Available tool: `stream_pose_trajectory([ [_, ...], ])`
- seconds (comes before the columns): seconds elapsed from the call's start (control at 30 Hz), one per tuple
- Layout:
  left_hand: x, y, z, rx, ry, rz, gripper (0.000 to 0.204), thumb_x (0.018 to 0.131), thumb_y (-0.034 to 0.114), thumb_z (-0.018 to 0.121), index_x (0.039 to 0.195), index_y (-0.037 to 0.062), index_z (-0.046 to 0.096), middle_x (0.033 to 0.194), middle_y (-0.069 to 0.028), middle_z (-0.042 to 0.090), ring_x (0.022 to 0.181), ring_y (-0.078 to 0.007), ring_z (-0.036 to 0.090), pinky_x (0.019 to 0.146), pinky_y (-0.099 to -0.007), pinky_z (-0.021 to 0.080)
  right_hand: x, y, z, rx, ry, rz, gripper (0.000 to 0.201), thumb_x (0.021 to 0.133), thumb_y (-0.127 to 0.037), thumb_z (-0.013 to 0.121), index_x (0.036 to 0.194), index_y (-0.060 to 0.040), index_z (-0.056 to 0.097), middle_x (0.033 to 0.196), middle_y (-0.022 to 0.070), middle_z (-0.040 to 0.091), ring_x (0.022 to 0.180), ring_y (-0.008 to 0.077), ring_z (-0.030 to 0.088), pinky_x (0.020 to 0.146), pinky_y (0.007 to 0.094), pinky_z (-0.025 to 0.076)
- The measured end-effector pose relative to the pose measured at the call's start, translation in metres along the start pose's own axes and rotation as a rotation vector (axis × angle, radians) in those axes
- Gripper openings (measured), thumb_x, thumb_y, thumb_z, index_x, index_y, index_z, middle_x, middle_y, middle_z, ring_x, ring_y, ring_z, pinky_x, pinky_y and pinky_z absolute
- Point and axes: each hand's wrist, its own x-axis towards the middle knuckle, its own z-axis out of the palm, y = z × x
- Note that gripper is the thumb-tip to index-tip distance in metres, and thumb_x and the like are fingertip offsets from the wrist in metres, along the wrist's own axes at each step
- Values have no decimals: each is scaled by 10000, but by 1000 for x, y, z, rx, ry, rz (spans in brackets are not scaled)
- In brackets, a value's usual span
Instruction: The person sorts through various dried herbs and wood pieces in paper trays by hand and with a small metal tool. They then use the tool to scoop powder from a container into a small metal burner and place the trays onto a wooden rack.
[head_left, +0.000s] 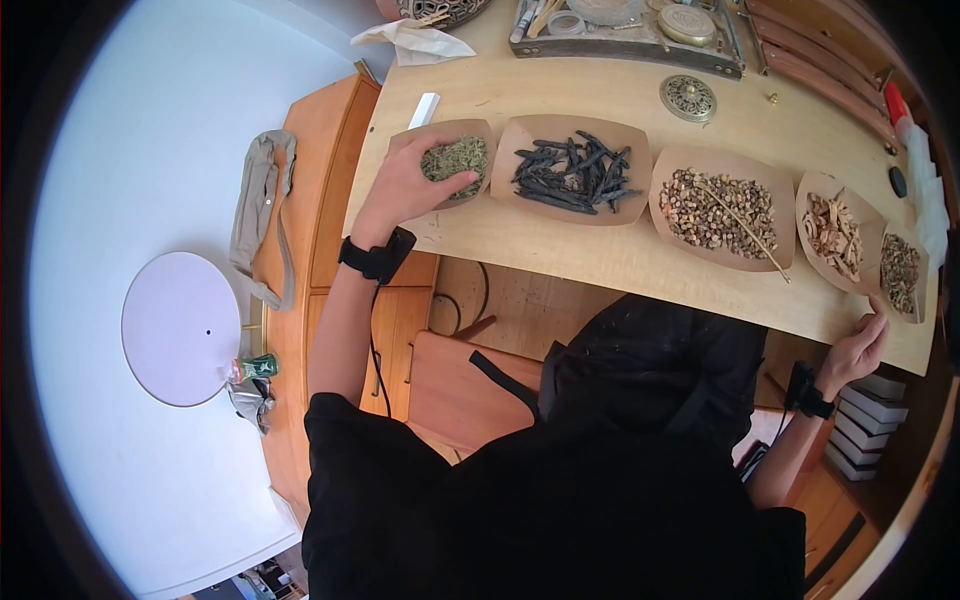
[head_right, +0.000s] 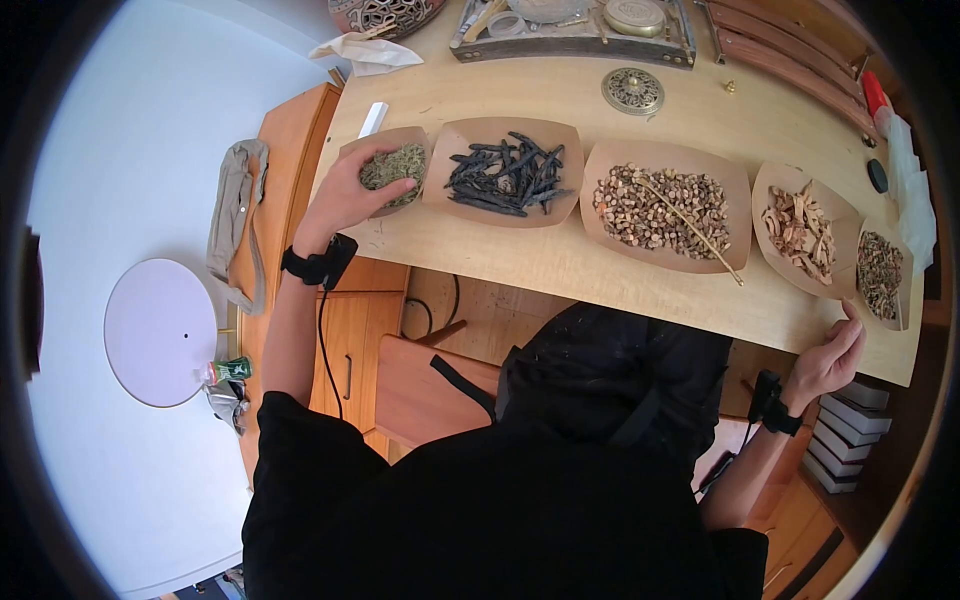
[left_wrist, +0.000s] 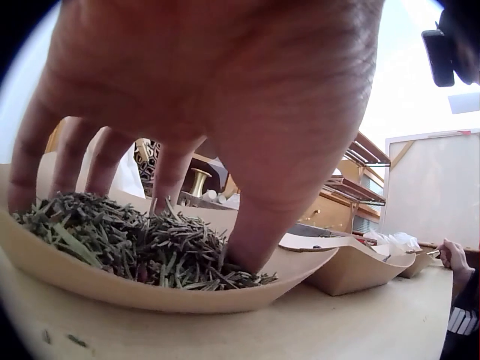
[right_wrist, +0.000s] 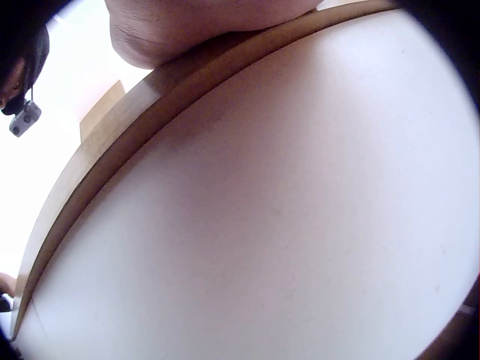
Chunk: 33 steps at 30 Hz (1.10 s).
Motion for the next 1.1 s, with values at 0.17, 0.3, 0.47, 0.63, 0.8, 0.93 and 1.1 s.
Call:
stream_pose_trajectory([
  [0.17,0,3,-1,-34,-52,-26,550,812,356,843,1239,64,654,1181,-148,665,1100,-256,630,965,-365,502,0,1,-1,8,-8,7,370,1108,-233,421,1137,-10,714,702,-74,349,635,30,308,566,212,226],
  [0.3,1,1,0,-70,-39,13,491,816,293,846,1204,61,653,1167,-123,669,1089,-246,626,972,-356,492,0,2,-1,-5,-6,8,371,1109,-234,419,1140,-9,713,698,-75,346,633,30,303,563,212,223],
  [0.47,2,-3,3,-71,-12,44,475,806,255,852,1192,60,657,1161,-121,670,1093,-239,623,977,-352,485,0,0,-1,-11,-4,-11,370,1110,-232,419,1144,-7,712,697,-75,341,632,30,299,562,212,226],
  [0.63,3,-4,0,-149,-50,0,455,797,219,856,1176,55,665,1149,-117,670,1089,-227,623,973,-345,483,0,1,0,2,-3,-4,367,1109,-230,423,1136,-8,715,700,-77,336,631,31,296,562,213,228],
  [0.8,8,-17,0,-163,-54,63,414,793,145,852,1153,48,671,1128,-79,675,1062,-185,625,975,-327,475,0,-3,1,-4,0,-13,368,1109,-231,426,1124,-7,716,704,-78,329,633,32,294,561,216,229],
  [0.93,9,-21,-1,-120,-44,91,404,793,119,848,1145,38,669,1111,-61,677,1064,-164,616,984,-317,467,0,-2,1,-7,3,-3,368,1108,-236,430,1123,-7,718,706,-78,331,635,33,299,562,215,234],
  [1.1,9,-26,-3,-251,-66,75,343,800,47,822,1112,43,680,1098,-28,679,1054,-140,611,980,-297,463,0,0,0,-6,1,-6,368,1107,-242,433,1127,-10,718,708,-76,341,637,33,307,565,213,240],
])
